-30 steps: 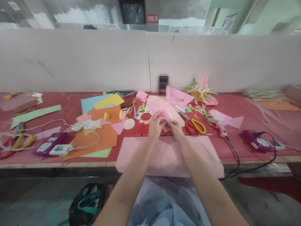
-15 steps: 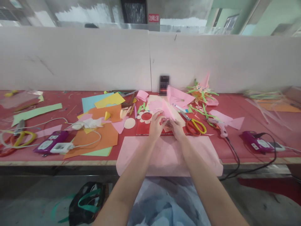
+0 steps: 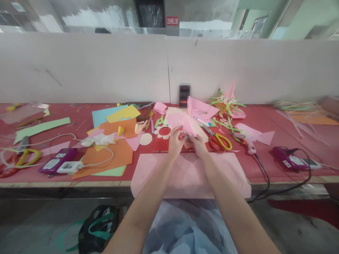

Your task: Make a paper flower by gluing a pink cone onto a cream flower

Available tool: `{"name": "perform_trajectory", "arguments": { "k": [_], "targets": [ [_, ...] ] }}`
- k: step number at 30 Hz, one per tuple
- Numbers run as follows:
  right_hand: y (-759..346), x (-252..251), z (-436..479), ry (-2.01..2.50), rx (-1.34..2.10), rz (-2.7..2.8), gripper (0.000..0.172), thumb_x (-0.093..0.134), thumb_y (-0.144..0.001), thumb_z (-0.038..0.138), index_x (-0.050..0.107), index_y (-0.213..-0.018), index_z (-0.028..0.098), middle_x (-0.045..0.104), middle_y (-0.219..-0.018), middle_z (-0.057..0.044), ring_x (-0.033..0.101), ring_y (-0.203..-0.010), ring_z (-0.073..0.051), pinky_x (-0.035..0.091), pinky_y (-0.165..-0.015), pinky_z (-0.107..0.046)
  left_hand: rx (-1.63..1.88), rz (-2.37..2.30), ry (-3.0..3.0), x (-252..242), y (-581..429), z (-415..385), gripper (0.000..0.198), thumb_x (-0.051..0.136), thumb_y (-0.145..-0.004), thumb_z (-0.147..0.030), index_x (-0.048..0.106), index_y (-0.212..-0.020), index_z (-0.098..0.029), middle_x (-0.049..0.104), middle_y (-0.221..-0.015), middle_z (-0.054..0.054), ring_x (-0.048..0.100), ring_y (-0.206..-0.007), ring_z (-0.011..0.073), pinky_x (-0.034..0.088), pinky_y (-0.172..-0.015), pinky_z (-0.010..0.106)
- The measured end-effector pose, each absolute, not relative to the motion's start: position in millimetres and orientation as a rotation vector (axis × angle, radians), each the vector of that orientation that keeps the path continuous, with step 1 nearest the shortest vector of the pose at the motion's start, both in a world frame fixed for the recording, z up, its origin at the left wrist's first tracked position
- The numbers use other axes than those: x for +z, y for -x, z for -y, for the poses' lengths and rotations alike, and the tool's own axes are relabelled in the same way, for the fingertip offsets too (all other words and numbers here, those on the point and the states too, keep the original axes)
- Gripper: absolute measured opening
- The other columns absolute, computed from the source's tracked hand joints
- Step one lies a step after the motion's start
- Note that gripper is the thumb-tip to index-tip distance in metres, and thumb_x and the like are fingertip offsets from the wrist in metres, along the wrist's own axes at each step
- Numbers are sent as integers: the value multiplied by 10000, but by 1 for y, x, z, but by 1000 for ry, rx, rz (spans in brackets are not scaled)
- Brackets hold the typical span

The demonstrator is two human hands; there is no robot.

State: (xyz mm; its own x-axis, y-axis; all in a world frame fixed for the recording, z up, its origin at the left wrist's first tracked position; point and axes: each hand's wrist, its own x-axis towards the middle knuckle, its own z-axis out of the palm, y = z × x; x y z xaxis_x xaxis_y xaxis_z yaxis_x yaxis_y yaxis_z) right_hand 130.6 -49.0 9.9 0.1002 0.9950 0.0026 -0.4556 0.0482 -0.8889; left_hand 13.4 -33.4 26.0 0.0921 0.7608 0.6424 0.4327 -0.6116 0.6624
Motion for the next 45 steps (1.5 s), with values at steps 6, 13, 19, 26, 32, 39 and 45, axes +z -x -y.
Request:
{"name": "perform_trajectory", "arguments": {
  "k": [6, 13, 19, 26, 32, 39, 45],
  "targets": [
    [-130, 8, 48, 882, 1301, 798, 320, 717, -599, 431, 681, -788, 175, 704, -754, -13, 656, -714, -163, 520, -744, -299, 1525, -1178, -2007, 24, -16, 33, 83, 595, -738, -159, 554, -799, -196, 548, -1128, 80, 511, -1103, 210, 426, -946, 412],
    [-132, 3, 46, 887, 1302, 825, 294, 706, -613, 442, 679, -717, 168, 694, -692, -9, 658, -699, -172, 520, -764, -323, 1501, -1155, -1950, 20, -17, 29, 409, 593, -737, -193, 472, -1126, -226, 535, -1174, 83, 485, -1135, 217, 429, -926, 400],
    [-133, 2, 46, 905, 1278, 851, 286, 688, -643, 438, 684, -718, 163, 696, -710, -17, 656, -696, -173, 519, -771, -335, 1485, -1147, -1958, 21, -17, 31, 462, 588, -757, -239, 439, -1194, -240, 513, -1226, 93, 447, -1182, 232, 404, -953, 409],
    [-133, 3, 48, 841, 1289, 838, 261, 696, -643, 414, 674, -739, 172, 691, -693, -2, 653, -693, -167, 517, -745, -319, 1416, -1127, -1825, 19, -18, 33, 500, 601, -755, -287, 436, -1223, -229, 472, -1286, 100, 401, -1230, 240, 360, -996, 416],
    [-133, 3, 47, 843, 1324, 810, 291, 712, -612, 428, 675, -734, 166, 693, -699, -19, 660, -735, -200, 524, -721, -337, 1347, -1086, -1714, 22, -21, 37, 510, 558, -788, -315, 413, -1265, -205, 460, -1308, 106, 409, -1234, 231, 337, -1023, 386],
    [-133, 1, 46, 830, 1334, 844, 297, 690, -643, 439, 684, -754, 163, 697, -696, -28, 664, -747, -205, 527, -721, -334, 1286, -1081, -1674, 23, -22, 40, 516, 526, -809, -322, 394, -1292, -196, 477, -1304, 112, 476, -1177, 223, 394, -977, 365],
    [-134, 3, 48, 900, 1310, 862, 329, 693, -629, 461, 694, -739, 151, 700, -692, -31, 666, -714, -193, 527, -748, -330, 1277, -1110, -1696, 21, -21, 37, 545, 502, -819, -398, 376, -1307, -191, 460, -1323, 118, 452, -1203, 234, 390, -979, 372]
  ]
}}
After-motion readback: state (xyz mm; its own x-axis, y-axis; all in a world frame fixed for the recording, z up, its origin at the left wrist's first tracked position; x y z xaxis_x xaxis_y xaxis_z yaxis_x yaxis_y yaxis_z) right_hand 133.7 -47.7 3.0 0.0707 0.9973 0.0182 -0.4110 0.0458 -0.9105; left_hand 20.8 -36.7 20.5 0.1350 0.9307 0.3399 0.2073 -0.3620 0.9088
